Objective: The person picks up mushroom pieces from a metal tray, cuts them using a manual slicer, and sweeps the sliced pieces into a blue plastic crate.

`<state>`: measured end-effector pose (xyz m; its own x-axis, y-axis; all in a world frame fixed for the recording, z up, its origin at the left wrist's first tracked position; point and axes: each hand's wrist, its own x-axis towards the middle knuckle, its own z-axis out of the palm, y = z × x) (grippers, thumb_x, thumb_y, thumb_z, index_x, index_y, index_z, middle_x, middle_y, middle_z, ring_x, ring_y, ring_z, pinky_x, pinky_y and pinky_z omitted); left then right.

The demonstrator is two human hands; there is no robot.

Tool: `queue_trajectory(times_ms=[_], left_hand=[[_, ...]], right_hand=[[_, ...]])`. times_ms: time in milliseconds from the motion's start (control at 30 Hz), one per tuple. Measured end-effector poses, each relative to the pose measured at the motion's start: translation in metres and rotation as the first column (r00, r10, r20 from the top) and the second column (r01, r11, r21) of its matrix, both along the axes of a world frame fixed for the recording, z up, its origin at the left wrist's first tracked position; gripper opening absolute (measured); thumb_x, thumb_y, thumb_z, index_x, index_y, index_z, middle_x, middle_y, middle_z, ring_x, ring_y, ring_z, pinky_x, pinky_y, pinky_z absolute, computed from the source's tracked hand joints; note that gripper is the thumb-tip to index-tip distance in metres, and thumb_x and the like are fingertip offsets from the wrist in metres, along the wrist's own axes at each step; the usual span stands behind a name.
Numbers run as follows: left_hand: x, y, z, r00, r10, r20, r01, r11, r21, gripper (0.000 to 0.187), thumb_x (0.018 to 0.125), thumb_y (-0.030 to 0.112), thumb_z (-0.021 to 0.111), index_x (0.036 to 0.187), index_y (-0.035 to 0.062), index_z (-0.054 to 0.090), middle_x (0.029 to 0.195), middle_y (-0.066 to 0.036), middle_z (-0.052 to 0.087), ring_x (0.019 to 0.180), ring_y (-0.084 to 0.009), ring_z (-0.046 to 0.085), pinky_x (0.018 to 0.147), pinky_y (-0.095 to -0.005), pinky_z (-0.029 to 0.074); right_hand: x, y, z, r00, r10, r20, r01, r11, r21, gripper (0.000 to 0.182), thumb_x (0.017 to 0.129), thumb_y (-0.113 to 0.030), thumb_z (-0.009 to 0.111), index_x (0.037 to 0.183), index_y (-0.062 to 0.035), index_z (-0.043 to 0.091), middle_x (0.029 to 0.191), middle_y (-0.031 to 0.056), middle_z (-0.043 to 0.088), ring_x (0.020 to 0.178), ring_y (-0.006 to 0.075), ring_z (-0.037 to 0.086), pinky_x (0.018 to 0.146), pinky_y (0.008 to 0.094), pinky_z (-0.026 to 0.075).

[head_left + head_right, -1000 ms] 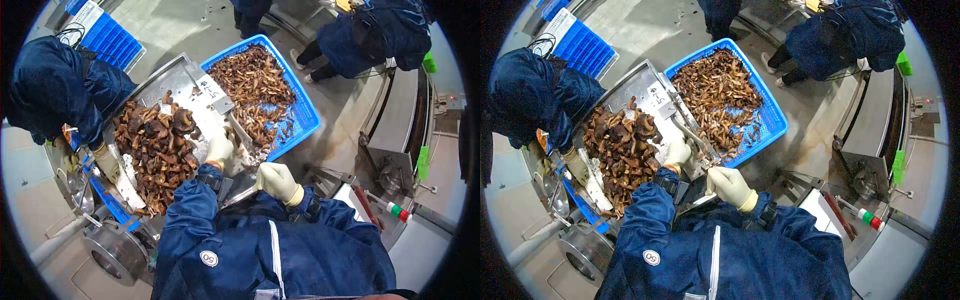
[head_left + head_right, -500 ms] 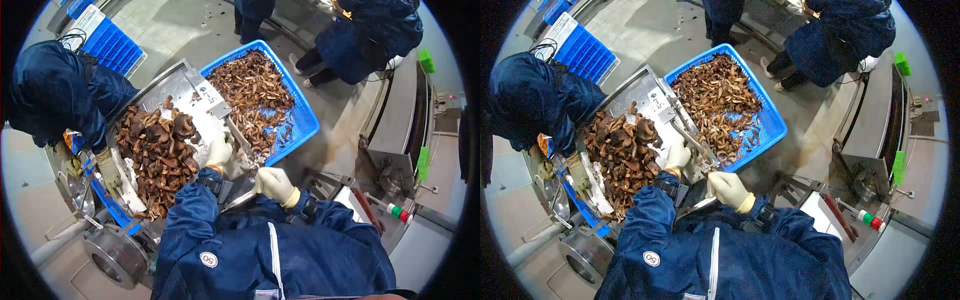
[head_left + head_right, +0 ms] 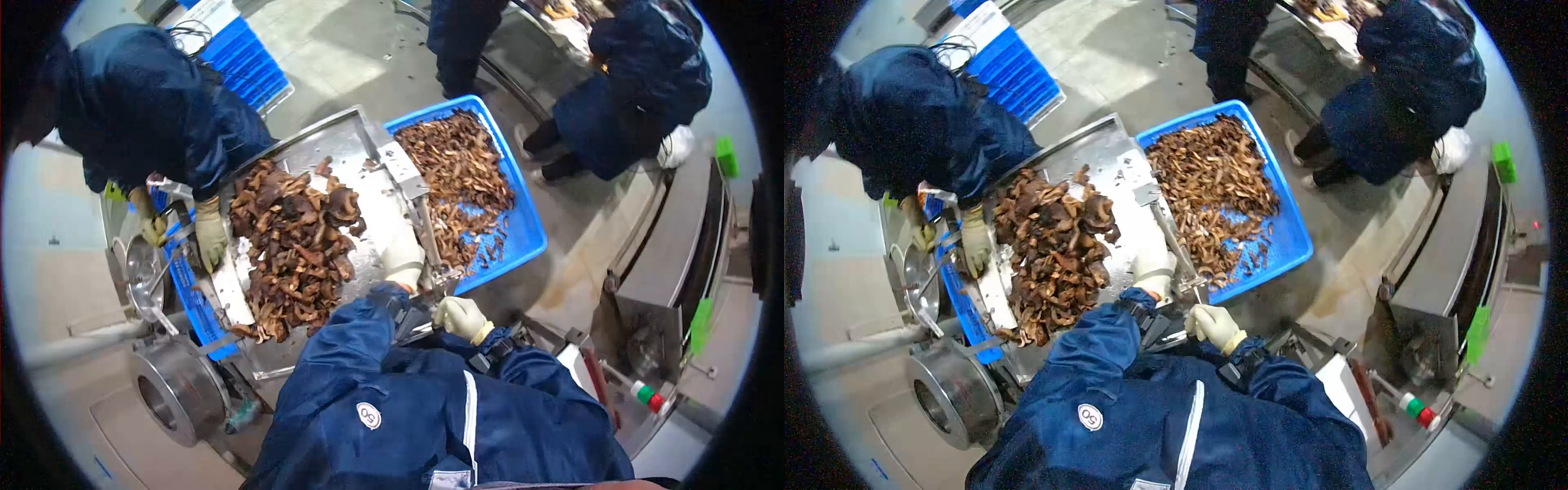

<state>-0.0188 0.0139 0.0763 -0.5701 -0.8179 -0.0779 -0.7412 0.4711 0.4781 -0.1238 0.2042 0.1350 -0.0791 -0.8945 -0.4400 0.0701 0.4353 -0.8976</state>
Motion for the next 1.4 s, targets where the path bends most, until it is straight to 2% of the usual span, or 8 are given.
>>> queue_trajectory(times_ms=[67,167,200,433,533,767,1067,1400], left_hand=[[-0.016,-0.013,-0.004,0.919,0.367,-0.145,-0.300,0.888,0.348,0.042,0.076,0.026,0.071,0.112,0.0044,0.067,0.099,-0.025,0.070,0.098,-0.0376,0.068,0.082,-0.0471,0.053],[-0.021,-0.015,0.079,0.747,0.595,-0.297,-0.165,0.599,0.784,0.030,0.083,0.016,0.066,0.112,0.0077,0.067,0.102,-0.021,0.070,0.096,-0.0398,0.067,0.085,-0.0414,0.053],[-0.024,-0.019,0.088,0.884,0.298,-0.360,-0.116,0.886,0.449,0.034,0.087,0.012,0.060,0.121,0.0087,0.064,0.104,-0.021,0.070,0.093,-0.0379,0.068,0.085,-0.0404,0.053],[0.050,-0.002,0.082,0.684,0.511,-0.521,-0.045,0.742,0.668,0.035,0.091,0.010,0.059,0.125,0.0028,0.061,0.109,-0.014,0.071,0.096,-0.0254,0.069,0.083,-0.0351,0.053],[0.140,0.017,0.104,0.871,0.378,-0.315,-0.332,0.924,0.192,0.036,0.093,0.013,0.061,0.127,0.0008,0.060,0.109,-0.014,0.071,0.098,-0.0191,0.067,0.087,-0.0320,0.053],[0.333,0.081,0.051,0.436,0.821,-0.368,-0.768,0.553,0.324,0.027,0.095,0.013,0.061,0.119,-0.0003,0.065,0.111,-0.014,0.071,0.104,-0.0229,0.067,0.093,-0.0339,0.050],[0.247,0.054,0.060,0.715,0.644,-0.272,-0.683,0.727,-0.076,0.036,0.082,0.009,0.070,0.115,-0.0025,0.060,0.117,-0.022,0.058,0.110,-0.0407,0.055,0.099,-0.0470,0.044],[0.293,0.044,0.038,0.665,0.658,-0.352,-0.663,0.738,0.126,0.033,0.070,-0.006,0.063,0.102,-0.0015,0.059,0.097,-0.016,0.061,0.085,-0.0298,0.062,0.081,-0.0377,0.049]], right_hand=[[-0.002,0.000,0.001,1.000,0.021,0.014,-0.022,1.000,0.018,0.041,0.103,-0.029,0.041,0.085,-0.0013,0.066,0.072,0.0062,0.065,0.057,0.0118,0.055,0.057,0.0263,0.045],[-0.005,-0.002,-0.005,0.997,0.028,0.074,-0.030,0.999,0.022,0.040,0.103,-0.029,0.044,0.087,-0.0006,0.067,0.072,0.0058,0.064,0.059,0.0119,0.056,0.057,0.0270,0.045],[-0.004,-0.001,-0.005,0.999,0.027,0.036,-0.026,0.999,-0.047,0.040,0.103,-0.029,0.044,0.089,-0.0002,0.067,0.071,0.0050,0.063,0.058,0.0117,0.056,0.057,0.0273,0.045],[-0.010,-0.008,0.016,0.992,0.100,0.072,-0.100,0.995,-0.004,0.039,0.106,-0.031,0.045,0.091,-0.0012,0.066,0.066,0.0027,0.058,0.055,0.0111,0.052,0.056,0.0252,0.044],[-0.010,-0.014,0.030,0.963,0.095,0.250,-0.062,0.989,-0.136,0.031,0.104,-0.028,0.051,0.090,-0.0036,0.063,0.070,0.0058,0.063,0.053,0.0106,0.052,0.054,0.0229,0.043],[-0.002,-0.027,0.071,0.973,-0.053,0.223,0.060,0.998,-0.024,0.012,0.094,-0.014,0.066,0.090,-0.0052,0.059,0.076,0.0059,0.068,0.053,0.0076,0.052,0.048,0.0227,0.041],[0.008,-0.021,0.087,0.996,-0.073,0.057,0.072,0.997,0.018,0.031,0.098,-0.037,0.063,0.091,-0.0077,0.066,0.075,-0.0009,0.064,0.064,0.0076,0.054,0.058,0.0245,0.044],[0.008,-0.024,0.080,0.996,-0.089,0.022,0.089,0.996,0.015,0.027,0.100,-0.032,0.061,0.098,-0.0057,0.063,0.075,0.0012,0.062,0.060,0.0074,0.057,0.050,0.0234,0.042]])
